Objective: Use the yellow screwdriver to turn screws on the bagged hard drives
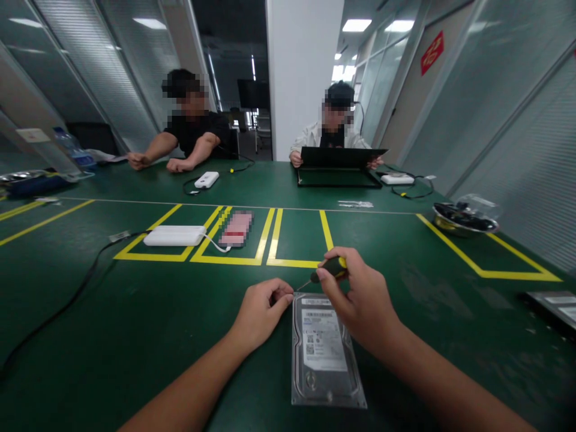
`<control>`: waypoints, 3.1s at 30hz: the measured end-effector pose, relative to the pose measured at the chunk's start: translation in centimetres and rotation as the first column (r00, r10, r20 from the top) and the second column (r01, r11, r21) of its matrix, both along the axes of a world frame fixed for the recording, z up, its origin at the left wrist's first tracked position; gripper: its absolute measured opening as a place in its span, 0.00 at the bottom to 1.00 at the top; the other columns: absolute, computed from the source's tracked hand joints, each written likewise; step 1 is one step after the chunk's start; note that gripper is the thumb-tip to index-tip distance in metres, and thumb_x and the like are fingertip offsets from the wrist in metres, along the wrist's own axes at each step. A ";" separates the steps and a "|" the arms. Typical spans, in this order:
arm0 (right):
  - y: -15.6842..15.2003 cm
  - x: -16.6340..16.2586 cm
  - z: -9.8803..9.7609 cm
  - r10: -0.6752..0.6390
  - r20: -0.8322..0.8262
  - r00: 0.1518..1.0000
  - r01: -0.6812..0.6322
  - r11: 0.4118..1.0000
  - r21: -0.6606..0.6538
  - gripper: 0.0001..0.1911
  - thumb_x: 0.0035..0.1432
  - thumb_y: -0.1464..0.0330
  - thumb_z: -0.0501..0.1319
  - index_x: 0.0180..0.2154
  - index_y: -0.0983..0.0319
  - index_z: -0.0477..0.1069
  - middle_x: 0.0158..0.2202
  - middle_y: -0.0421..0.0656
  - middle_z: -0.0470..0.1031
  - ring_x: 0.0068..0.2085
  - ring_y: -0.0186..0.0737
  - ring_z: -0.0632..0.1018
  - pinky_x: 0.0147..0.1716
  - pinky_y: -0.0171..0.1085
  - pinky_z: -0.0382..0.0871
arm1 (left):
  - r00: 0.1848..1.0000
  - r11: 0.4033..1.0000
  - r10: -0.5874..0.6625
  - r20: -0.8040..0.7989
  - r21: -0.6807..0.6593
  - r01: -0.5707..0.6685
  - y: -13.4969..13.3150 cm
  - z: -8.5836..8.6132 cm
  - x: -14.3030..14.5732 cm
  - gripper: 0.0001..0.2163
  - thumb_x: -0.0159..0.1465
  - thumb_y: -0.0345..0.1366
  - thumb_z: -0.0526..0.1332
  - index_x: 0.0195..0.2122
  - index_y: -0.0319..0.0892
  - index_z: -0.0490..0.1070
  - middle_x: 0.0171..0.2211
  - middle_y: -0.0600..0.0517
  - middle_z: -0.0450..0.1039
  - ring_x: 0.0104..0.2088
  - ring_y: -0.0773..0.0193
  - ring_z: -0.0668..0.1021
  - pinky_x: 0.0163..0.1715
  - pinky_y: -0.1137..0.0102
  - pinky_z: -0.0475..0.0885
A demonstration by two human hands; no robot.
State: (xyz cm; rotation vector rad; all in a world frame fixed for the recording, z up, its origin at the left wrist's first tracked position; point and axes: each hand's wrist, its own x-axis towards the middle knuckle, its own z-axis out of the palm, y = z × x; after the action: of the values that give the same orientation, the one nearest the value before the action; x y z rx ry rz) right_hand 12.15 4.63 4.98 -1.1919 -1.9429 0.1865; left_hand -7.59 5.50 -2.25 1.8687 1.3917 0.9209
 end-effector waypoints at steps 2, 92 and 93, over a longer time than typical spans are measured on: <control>0.0 0.0 -0.2 0.010 -0.010 1.000 -0.010 1.000 -0.007 0.09 0.64 0.66 0.55 0.45 0.62 0.65 0.34 0.44 0.76 0.31 0.34 0.77 0.31 0.33 0.68 | 1.000 1.000 -0.001 -0.003 -0.006 0.001 0.0 0.0 0.0 0.05 0.62 0.33 0.60 0.33 0.41 0.76 0.26 0.54 0.75 0.27 0.65 0.73 0.28 0.72 0.63; 3.2 -2.0 4.4 0.319 0.123 0.940 -0.306 0.946 -0.111 0.15 0.62 0.71 0.60 0.51 0.61 0.69 0.37 0.41 0.73 0.34 0.34 0.72 0.35 0.34 0.64 | 1.000 1.000 -0.012 0.001 -0.018 0.012 0.1 0.2 -0.1 0.05 0.62 0.32 0.59 0.31 0.41 0.75 0.27 0.55 0.74 0.28 0.64 0.73 0.29 0.72 0.63; 3.2 -2.0 4.4 0.321 0.110 0.941 -0.309 0.944 -0.117 0.14 0.61 0.71 0.60 0.49 0.61 0.69 0.36 0.40 0.73 0.32 0.33 0.72 0.34 0.34 0.63 | 1.000 1.000 -0.010 -0.001 -0.021 0.010 0.2 0.2 -0.1 0.05 0.62 0.32 0.59 0.31 0.41 0.75 0.27 0.54 0.74 0.28 0.64 0.73 0.29 0.72 0.63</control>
State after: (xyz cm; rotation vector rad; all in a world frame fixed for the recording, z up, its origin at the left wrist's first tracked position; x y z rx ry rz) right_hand 10.19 7.84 9.40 -0.9657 -2.2553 0.3864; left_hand -7.65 5.65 -2.07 1.8592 1.3868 0.8967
